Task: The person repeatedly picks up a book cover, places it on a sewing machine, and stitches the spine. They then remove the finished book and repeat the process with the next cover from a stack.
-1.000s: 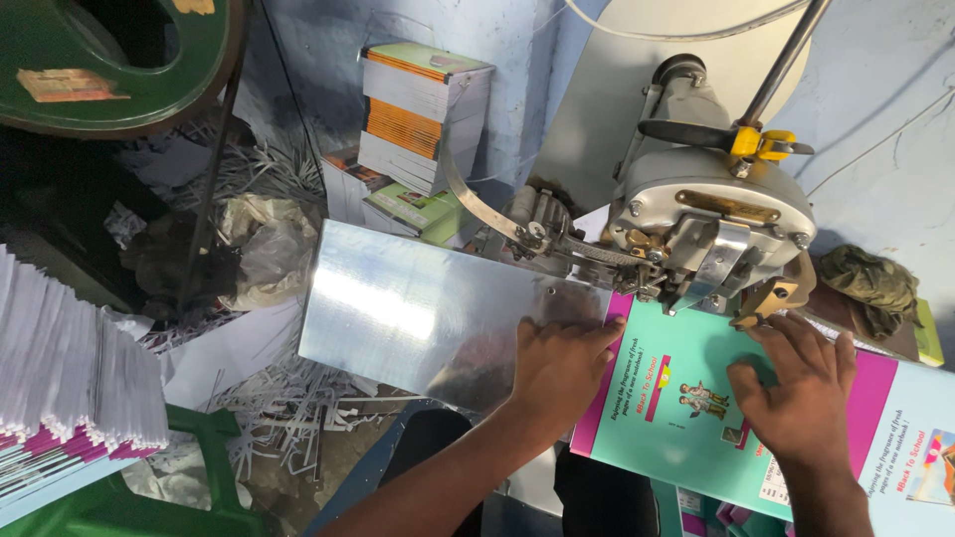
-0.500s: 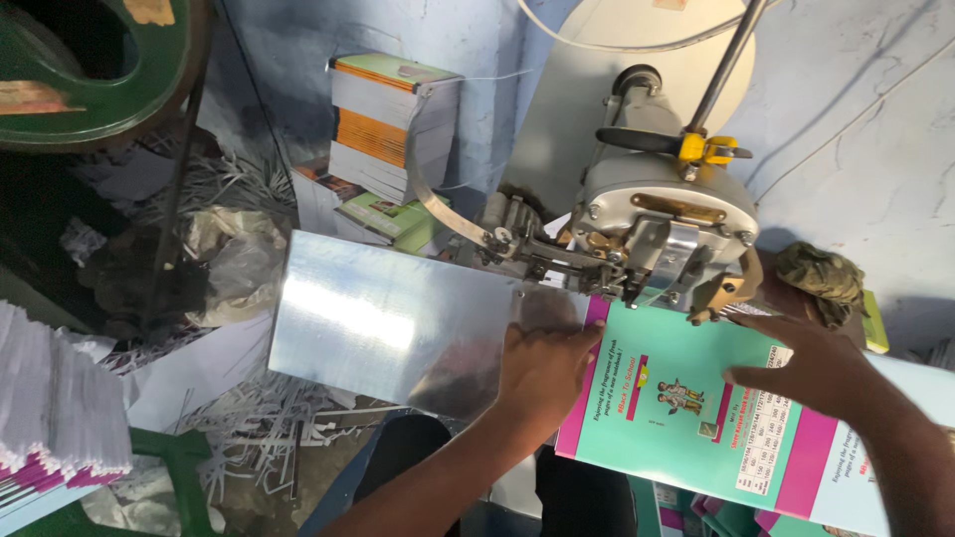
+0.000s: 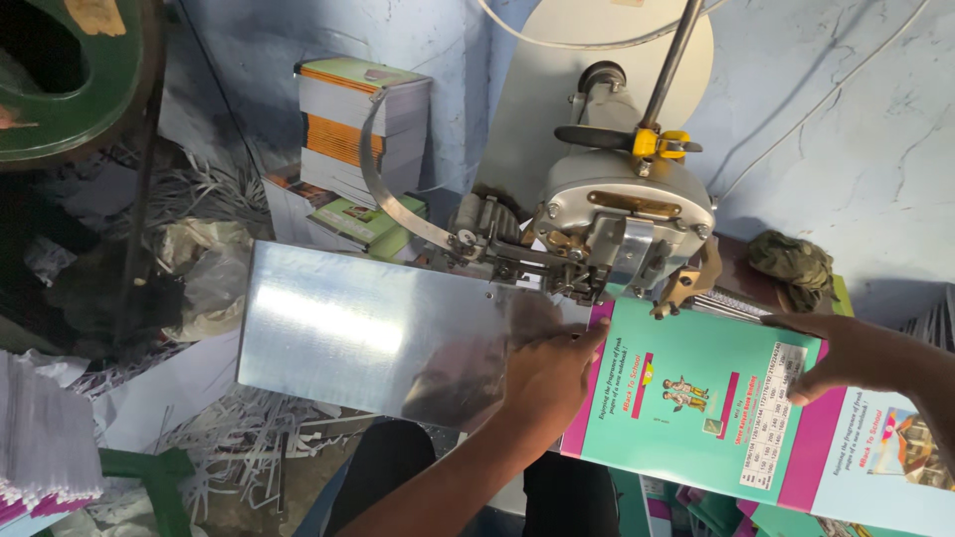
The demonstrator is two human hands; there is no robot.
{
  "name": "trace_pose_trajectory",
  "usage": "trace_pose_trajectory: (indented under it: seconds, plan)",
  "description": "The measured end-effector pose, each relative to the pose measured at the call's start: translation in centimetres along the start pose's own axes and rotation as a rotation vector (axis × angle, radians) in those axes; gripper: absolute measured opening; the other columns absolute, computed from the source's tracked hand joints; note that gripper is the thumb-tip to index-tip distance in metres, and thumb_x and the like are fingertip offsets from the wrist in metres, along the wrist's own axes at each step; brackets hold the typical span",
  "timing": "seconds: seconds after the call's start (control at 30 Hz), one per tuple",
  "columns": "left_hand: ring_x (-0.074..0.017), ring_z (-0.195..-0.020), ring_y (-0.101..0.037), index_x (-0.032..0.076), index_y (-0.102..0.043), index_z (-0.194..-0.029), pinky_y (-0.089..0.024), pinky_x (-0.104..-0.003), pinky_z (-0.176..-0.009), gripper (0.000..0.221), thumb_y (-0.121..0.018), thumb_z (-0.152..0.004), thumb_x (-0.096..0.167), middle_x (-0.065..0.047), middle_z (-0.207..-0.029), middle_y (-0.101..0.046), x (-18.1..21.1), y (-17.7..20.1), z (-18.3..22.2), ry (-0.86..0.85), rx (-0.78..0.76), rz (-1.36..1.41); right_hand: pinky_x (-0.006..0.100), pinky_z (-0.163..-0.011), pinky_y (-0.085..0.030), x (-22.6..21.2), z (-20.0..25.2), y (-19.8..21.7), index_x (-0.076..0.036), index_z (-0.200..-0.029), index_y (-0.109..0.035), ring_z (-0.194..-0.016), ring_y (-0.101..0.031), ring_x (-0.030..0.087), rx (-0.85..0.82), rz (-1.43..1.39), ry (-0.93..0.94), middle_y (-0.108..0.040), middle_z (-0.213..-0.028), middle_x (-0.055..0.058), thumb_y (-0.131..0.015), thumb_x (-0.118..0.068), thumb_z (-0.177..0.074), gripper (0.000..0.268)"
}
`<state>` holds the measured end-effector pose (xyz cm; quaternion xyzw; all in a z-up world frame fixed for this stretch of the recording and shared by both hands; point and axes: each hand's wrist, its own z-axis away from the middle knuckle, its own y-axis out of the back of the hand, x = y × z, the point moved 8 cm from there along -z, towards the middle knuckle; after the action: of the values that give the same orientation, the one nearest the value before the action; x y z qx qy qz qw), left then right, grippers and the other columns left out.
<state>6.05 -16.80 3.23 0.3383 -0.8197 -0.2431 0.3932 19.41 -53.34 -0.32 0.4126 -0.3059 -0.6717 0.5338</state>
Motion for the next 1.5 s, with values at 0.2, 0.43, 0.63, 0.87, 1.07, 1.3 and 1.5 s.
trace_pose_trajectory:
  seconds: [0.2, 0.43, 0.63, 0.87, 1.07, 1.3, 1.5]
  plan:
    - [-0.0275, -0.071, -0.074, 0.017, -0.064, -0.138, -0.057, -0.040, -0.066, 0.058, -0.063, -0.082, 0.001, -0.009, -0.088, -0.077, 1.5, 0.2, -0.2, -0.131, 0.145, -0.089, 0.045, -0.114, -0.046, 1.1, 0.1, 0.5, -0.024, -0.160, -0.033, -0.124, -0.071, 0.025, 0.045, 0.018, 0.007, -0.080, -0.129, 0.011, -0.109, -0.021, -0.059, 0.127]
    - [-0.0277, -0.070, -0.074, 0.016, -0.062, -0.141, -0.058, -0.041, -0.064, 0.060, -0.063, -0.083, 0.000, -0.010, -0.095, -0.078, 1.8, -0.3, -0.6, -0.132, 0.139, -0.088, 0.040, -0.098, -0.060, 4.0, -0.2, 0.2, -0.020, -0.145, -0.058, -0.107, -0.075, 0.026, 0.033, -0.056, 0.045, -0.079, -0.114, 0.013, -0.097, -0.023, -0.069, 0.085]
    - [-0.0284, -0.062, -0.072, 0.018, -0.062, -0.141, -0.054, -0.045, -0.058, 0.055, -0.067, -0.088, 0.007, -0.010, -0.078, -0.074, 2.6, -0.9, -0.4, -0.128, 0.115, -0.186, 0.040, -0.090, -0.062, 6.5, 0.7, -0.8, -0.014, -0.130, -0.067, -0.096, -0.077, 0.024, 0.119, 0.059, 0.107, -0.081, -0.105, 0.011, -0.088, -0.030, -0.077, 0.059]
    - [-0.0324, -0.064, -0.069, 0.016, -0.051, -0.144, -0.048, -0.052, -0.062, 0.069, -0.079, -0.081, 0.025, -0.012, -0.074, -0.070, 5.0, -2.4, -0.2, -0.140, -0.012, -0.201, 0.042, -0.087, -0.062, 13.0, 3.4, -1.2, -0.012, -0.117, -0.076, -0.092, -0.077, 0.027, 0.242, 0.096, -0.013, -0.081, -0.098, 0.012, -0.078, -0.040, -0.084, 0.042]
    - [-0.0384, -0.080, -0.069, -0.003, -0.034, -0.154, -0.052, -0.051, -0.073, 0.089, -0.080, -0.084, 0.031, -0.022, -0.088, -0.069, 5.8, -6.3, 0.4, -0.092, -0.307, -0.142, 0.043, -0.089, -0.063, 21.9, 5.5, -3.0, -0.014, -0.116, -0.079, -0.094, -0.077, 0.027, 0.291, 0.007, -0.106, -0.079, -0.099, 0.012, -0.077, -0.040, -0.086, 0.040]
    - [-0.0382, -0.108, -0.058, -0.003, -0.041, -0.148, -0.053, -0.047, -0.079, 0.091, -0.084, -0.077, 0.033, -0.024, -0.117, -0.059, 9.1, -8.7, 1.8, -0.263, -0.327, -0.141, 0.039, -0.095, -0.062, 31.5, 10.2, -4.8, -0.017, -0.124, -0.076, -0.099, -0.080, 0.023, 0.400, -0.051, -0.145, -0.082, -0.105, 0.009, -0.075, -0.033, -0.092, 0.035]
    - [-0.0359, -0.110, -0.056, 0.013, -0.060, -0.139, -0.050, -0.051, -0.078, 0.068, -0.084, -0.078, 0.031, -0.019, -0.119, -0.057, 11.5, -11.0, 2.9, -0.379, -0.399, -0.121, 0.041, -0.094, -0.062, 35.3, 16.4, -5.7, -0.019, -0.124, -0.076, -0.099, -0.080, 0.023, 0.475, -0.070, -0.238, -0.082, -0.106, 0.009, -0.072, -0.034, -0.097, 0.031]
